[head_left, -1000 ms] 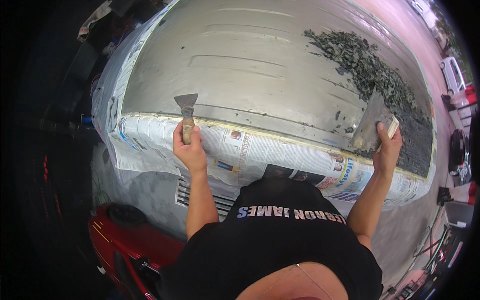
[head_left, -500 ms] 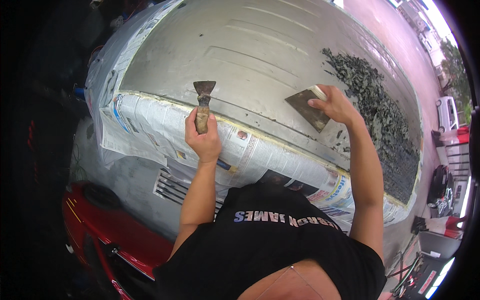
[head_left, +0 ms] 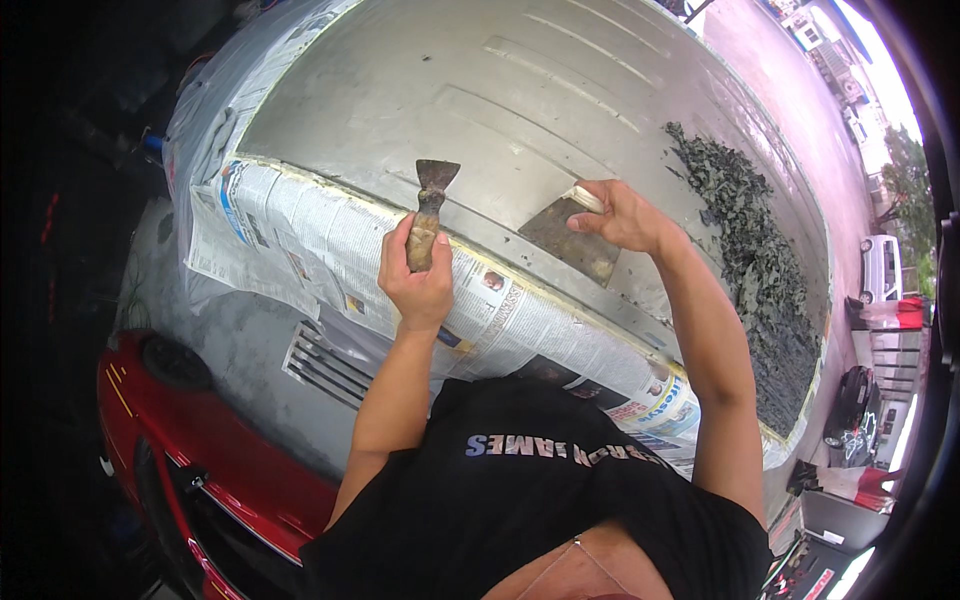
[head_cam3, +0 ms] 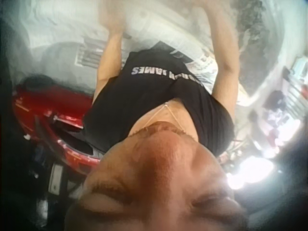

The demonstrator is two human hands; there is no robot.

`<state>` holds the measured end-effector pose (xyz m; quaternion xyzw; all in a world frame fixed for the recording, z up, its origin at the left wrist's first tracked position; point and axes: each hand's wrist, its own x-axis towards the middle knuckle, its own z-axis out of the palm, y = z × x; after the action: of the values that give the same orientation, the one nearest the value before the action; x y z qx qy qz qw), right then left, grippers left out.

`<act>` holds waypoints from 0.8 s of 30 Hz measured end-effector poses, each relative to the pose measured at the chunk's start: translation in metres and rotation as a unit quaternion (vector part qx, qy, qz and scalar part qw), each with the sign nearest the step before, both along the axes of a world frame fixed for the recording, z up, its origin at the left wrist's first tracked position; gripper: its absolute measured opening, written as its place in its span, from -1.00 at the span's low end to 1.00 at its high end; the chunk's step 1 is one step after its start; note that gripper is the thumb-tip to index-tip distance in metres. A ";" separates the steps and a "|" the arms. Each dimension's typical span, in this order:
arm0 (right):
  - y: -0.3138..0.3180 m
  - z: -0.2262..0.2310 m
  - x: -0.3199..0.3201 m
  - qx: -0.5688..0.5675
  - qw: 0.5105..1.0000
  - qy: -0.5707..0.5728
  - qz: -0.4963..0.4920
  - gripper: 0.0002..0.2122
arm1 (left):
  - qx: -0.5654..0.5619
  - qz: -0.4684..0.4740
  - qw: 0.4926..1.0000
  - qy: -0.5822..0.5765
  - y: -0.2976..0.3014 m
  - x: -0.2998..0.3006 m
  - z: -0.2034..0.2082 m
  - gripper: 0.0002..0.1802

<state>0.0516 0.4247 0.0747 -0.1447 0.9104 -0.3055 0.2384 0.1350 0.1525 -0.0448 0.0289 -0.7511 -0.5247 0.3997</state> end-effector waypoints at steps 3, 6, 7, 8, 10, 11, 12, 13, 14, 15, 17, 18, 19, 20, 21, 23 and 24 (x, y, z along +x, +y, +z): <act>0.015 -0.007 0.000 -0.027 0.999 -0.041 -0.017 -0.63 | 0.002 0.000 1.000 0.005 0.000 -0.001 0.001 -0.58; 0.027 -0.002 0.005 -0.012 0.998 -0.059 -0.021 -0.60 | -0.001 -0.001 1.000 0.002 0.000 0.000 0.001 -0.57; 0.028 0.003 0.008 0.002 0.998 -0.061 -0.019 -0.59 | -0.003 -0.001 1.000 -0.001 0.000 0.000 0.000 -0.57; 0.033 0.001 0.008 -0.007 0.998 -0.063 -0.019 -0.59 | -0.004 0.000 1.000 0.000 0.000 0.000 0.000 -0.57; 0.045 -0.006 0.011 -0.029 0.997 -0.067 -0.024 -0.59 | -0.010 0.000 1.000 0.004 -0.001 0.000 0.001 -0.57; 0.051 -0.005 0.010 -0.057 0.995 -0.069 -0.038 -0.60 | -0.005 -0.004 1.000 0.003 0.000 0.000 0.000 -0.58; 0.051 -0.001 0.008 -0.088 0.992 -0.071 -0.049 -0.61 | -0.004 -0.004 1.000 0.002 -0.001 0.000 0.000 -0.58; 0.050 0.004 0.006 -0.118 0.988 -0.073 -0.060 -0.62 | -0.002 -0.005 1.000 0.000 -0.001 0.000 0.000 -0.58; 0.046 0.009 0.001 -0.087 0.993 -0.064 -0.053 -0.63 | 0.006 -0.005 1.000 0.003 -0.001 0.000 -0.001 -0.58; 0.037 0.016 -0.004 -0.058 0.996 -0.055 -0.046 -0.63 | 0.012 -0.004 1.000 0.005 0.000 0.000 -0.002 -0.58; 0.014 0.025 -0.014 -0.021 0.999 -0.033 -0.015 -0.62 | 0.019 0.000 1.000 0.007 -0.001 0.000 -0.001 -0.58; 0.000 0.026 -0.018 -0.014 1.000 -0.021 0.007 -0.61 | 0.019 0.002 1.000 0.005 -0.001 0.001 0.000 -0.58; -0.012 0.027 -0.022 -0.006 1.000 -0.009 0.028 -0.59 | 0.021 0.003 1.000 0.005 -0.001 0.001 0.001 -0.58; -0.021 0.024 -0.029 -0.003 0.999 -0.017 0.049 -0.60 | 0.020 0.007 1.000 0.010 -0.001 0.001 0.003 -0.59; -0.029 0.020 -0.037 0.002 0.997 -0.025 0.071 -0.61 | 0.023 0.009 1.000 0.012 0.000 0.001 0.002 -0.59; -0.046 0.019 -0.051 0.025 0.992 -0.020 0.120 -0.63 | 0.028 0.014 0.999 0.018 -0.001 0.000 0.000 -0.59; -0.057 0.022 -0.057 0.044 0.987 -0.009 0.151 -0.65 | 0.026 0.019 0.999 0.027 -0.002 0.001 -0.002 -0.59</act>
<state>-0.0056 0.3678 0.0972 -0.2674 0.8884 -0.2268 0.2964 0.1360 0.1506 -0.0465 0.0398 -0.7253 -0.5374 0.4284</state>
